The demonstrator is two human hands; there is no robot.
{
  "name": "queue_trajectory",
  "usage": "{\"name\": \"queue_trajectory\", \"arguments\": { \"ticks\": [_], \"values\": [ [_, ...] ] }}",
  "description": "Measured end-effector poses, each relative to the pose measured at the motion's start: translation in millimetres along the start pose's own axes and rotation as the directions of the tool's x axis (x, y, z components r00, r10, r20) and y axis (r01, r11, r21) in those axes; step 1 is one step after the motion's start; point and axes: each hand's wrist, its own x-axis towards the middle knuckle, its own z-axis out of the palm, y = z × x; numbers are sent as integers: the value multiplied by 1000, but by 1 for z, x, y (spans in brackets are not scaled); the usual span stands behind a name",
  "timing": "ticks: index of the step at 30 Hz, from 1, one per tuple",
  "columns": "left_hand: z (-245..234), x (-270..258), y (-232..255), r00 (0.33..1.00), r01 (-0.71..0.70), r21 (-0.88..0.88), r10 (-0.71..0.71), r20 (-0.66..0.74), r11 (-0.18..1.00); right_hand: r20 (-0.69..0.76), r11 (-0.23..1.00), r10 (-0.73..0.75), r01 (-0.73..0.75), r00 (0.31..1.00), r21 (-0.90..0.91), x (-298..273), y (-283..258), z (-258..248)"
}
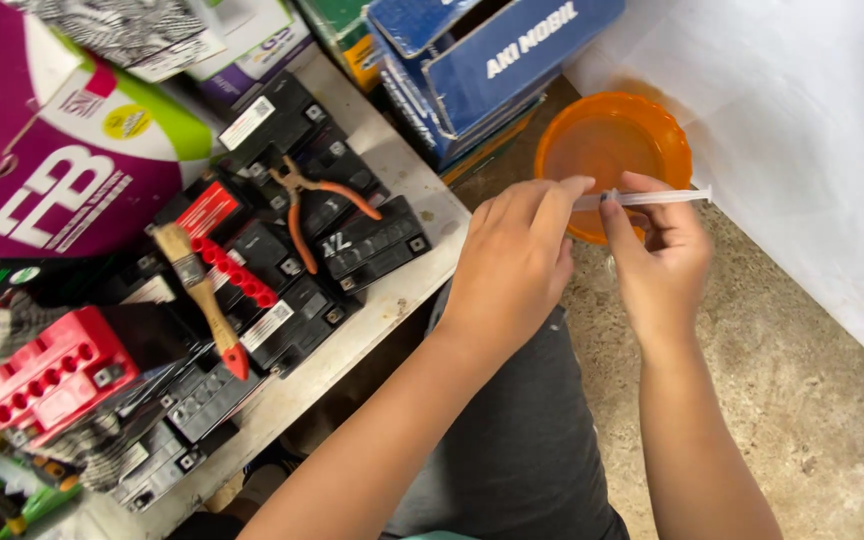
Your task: Refilling a battery with liquid using a syringe
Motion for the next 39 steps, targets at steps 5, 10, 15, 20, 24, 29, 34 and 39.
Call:
{"name": "queue_trajectory", "arguments": {
  "ticks": [5,10,15,20,24,29,34,39],
  "values": [
    [-69,-36,-12,999,32,-96,-35,-34,995,208,1000,-27,29,978,-7,-15,-84,25],
    [-135,-77,-27,994,105,-124,-109,-26,987,392,999,5,-17,920,27,-38,-138,67],
    [-188,-127,-45,974,226,-136,-225,21,965,565,987,-116,157,817,-24,-66,-177,118],
    [-248,-174,-69,924,383,-191,-375,74,904,728,967,-182,256,660,10,-88,-213,169],
    [-309,-199,-83,831,553,-267,-544,111,789,807,939,-265,330,527,92,-95,-248,208],
    [-357,-237,-114,744,537,-452,-653,-145,712,813,892,-370,416,450,176,-96,-279,268],
    [-382,-272,-142,703,551,-396,-664,-255,735,823,827,-448,512,351,231,-102,-270,323],
    [-380,-288,-166,762,424,-413,-564,-318,806,833,883,-381,425,400,199,-115,-249,349]
  ]
}}
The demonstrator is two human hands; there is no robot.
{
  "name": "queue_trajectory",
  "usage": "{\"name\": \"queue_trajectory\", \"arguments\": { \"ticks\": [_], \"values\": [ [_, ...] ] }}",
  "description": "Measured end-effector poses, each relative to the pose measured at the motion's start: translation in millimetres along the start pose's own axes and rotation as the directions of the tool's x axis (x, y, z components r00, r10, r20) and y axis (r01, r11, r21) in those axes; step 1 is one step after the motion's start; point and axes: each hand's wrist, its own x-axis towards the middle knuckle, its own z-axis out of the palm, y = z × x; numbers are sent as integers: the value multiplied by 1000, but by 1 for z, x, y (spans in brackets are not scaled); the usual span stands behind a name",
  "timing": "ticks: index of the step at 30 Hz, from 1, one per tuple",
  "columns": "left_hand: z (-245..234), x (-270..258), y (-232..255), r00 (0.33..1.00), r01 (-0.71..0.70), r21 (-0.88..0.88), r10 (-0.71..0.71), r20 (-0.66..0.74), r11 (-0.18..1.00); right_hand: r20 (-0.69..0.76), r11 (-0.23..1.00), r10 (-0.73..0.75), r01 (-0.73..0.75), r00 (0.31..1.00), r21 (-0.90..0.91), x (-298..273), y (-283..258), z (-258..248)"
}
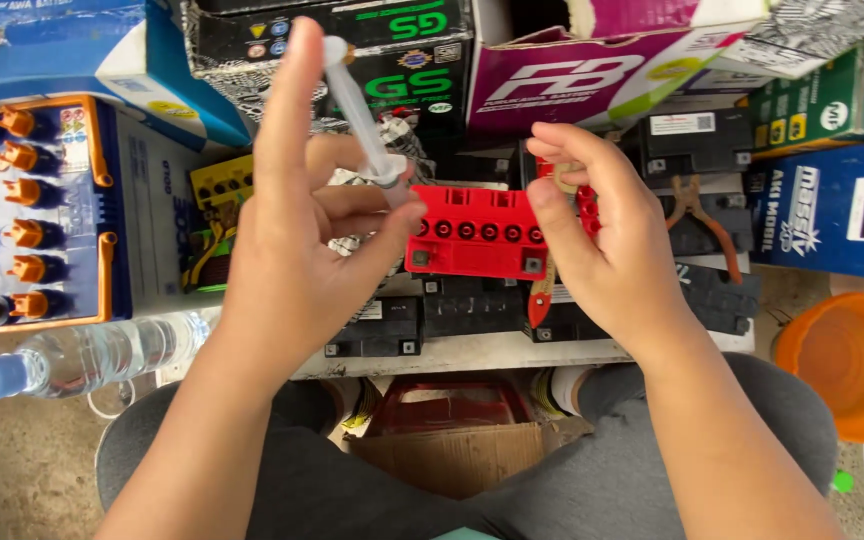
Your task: Refilling a battery with liquid using a syringe
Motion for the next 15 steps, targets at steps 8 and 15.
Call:
{"name": "queue_trajectory", "arguments": {
  "ticks": [8,15],
  "values": [
    [5,4,-16,1000,21,-28,-22,-21,999,60,986,160,-163,985,44,13,4,20],
    [6,3,-21,999,25,1,-25,-25,1000,86,985,162,-166,983,52,16,8,30]
  ]
}}
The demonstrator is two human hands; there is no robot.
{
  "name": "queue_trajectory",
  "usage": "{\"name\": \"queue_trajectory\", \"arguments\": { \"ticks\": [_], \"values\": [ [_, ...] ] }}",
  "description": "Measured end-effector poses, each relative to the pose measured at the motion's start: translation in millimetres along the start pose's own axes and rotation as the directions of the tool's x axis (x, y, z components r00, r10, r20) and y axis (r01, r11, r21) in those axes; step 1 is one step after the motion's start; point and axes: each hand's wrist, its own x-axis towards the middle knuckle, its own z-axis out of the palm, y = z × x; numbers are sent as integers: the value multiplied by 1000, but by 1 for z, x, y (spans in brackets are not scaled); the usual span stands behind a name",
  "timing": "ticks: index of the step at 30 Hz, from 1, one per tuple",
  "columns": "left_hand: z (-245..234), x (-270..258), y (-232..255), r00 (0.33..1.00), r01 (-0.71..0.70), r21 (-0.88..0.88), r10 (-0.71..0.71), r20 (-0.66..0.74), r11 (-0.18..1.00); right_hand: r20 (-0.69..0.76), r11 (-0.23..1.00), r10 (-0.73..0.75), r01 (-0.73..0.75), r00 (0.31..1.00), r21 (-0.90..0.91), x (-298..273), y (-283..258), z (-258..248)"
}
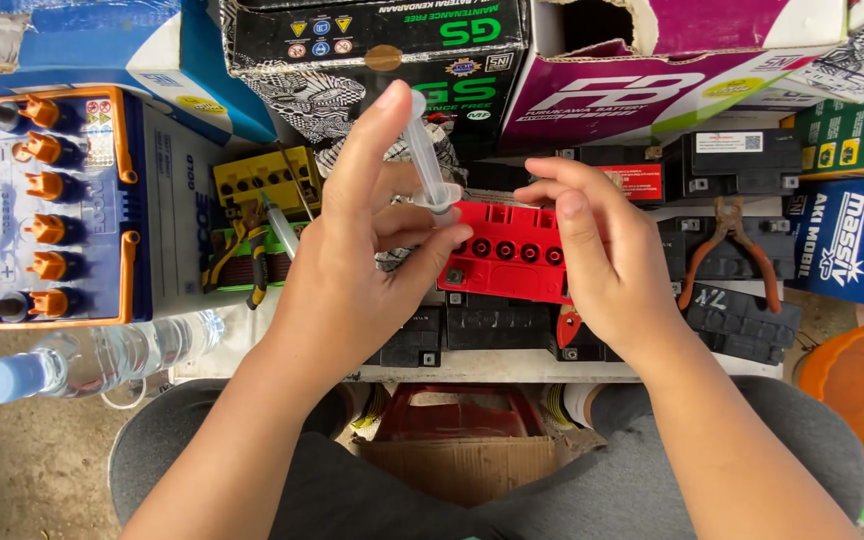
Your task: Refilling a battery with liquid using a syringe
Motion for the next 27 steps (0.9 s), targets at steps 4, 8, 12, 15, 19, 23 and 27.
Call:
{"name": "queue_trajectory", "arguments": {
  "ticks": [4,8,12,15,19,23,27],
  "values": [
    [2,1,-2,1000,-25,59,25,9,998,0,1000,-17,17,1000,0,1,0,1],
    [4,2,-2,1000,-3,23,3,15,1000,11,1000,-12,12,1000,-22,1,0,1],
    [4,3,0,1000,-17,-30,18,23,999,15,999,-32,33,999,-43,1,3,1],
    [2,1,-1,996,-87,-61,89,31,994,19,998,-40,40,999,-40,1,3,1],
    [0,0,-3,990,-135,-56,137,42,989,19,998,-43,43,999,-46,1,4,1],
    [2,-2,-8,998,-45,58,43,37,997,20,998,-39,40,999,-50,1,3,1],
    [0,-1,-6,991,-117,80,112,73,990,18,996,-65,66,998,-57,0,4,1]
  ]
}}
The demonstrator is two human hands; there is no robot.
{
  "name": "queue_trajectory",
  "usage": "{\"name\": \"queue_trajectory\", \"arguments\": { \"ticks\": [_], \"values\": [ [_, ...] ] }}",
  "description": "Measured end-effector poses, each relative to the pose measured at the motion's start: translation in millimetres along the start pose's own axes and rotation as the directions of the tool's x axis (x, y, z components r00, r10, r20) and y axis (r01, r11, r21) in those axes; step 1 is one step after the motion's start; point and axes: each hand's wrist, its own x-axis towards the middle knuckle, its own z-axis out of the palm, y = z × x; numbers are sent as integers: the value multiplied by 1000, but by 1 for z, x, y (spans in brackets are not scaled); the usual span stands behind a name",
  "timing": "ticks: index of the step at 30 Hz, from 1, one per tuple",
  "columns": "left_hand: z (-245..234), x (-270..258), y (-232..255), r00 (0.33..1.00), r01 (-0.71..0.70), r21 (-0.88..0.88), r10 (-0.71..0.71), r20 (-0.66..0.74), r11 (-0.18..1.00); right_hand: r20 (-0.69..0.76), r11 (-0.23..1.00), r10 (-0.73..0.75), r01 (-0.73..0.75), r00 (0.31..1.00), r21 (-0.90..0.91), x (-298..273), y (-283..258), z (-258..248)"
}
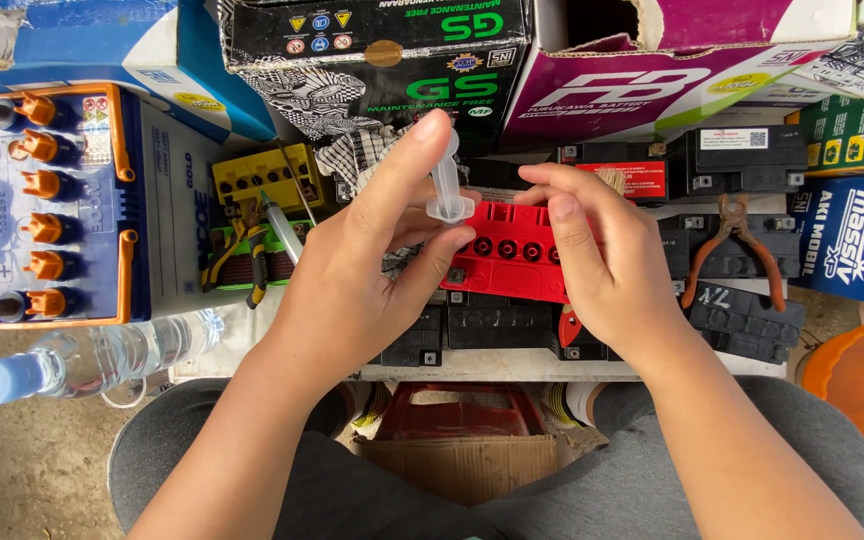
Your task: Refilling a battery with liquid using a syringe
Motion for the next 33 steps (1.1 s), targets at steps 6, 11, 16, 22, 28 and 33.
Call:
{"name": "queue_trajectory", "arguments": {
  "ticks": [6,11,16,22,28,33],
  "values": [
    [-8,3,9,997,69,-7,-68,36,998,5,1000,12,-12,1000,10,0,1,1],
    [-5,1,6,1000,8,14,-8,3,1000,-2,1000,-4,4,1000,-7,0,0,1],
    [-3,2,5,998,-59,34,60,-13,998,-7,1000,-6,6,1000,-14,0,0,2],
    [0,-1,4,997,-59,58,61,-46,997,-12,1000,-13,13,1000,-16,0,1,2],
    [0,-1,4,994,-99,71,102,-49,993,-13,1000,-23,22,1000,-22,0,1,2],
    [-1,-1,4,990,-127,62,130,-51,990,-13,1000,-11,10,1000,-23,0,1,2]
  ]
}}
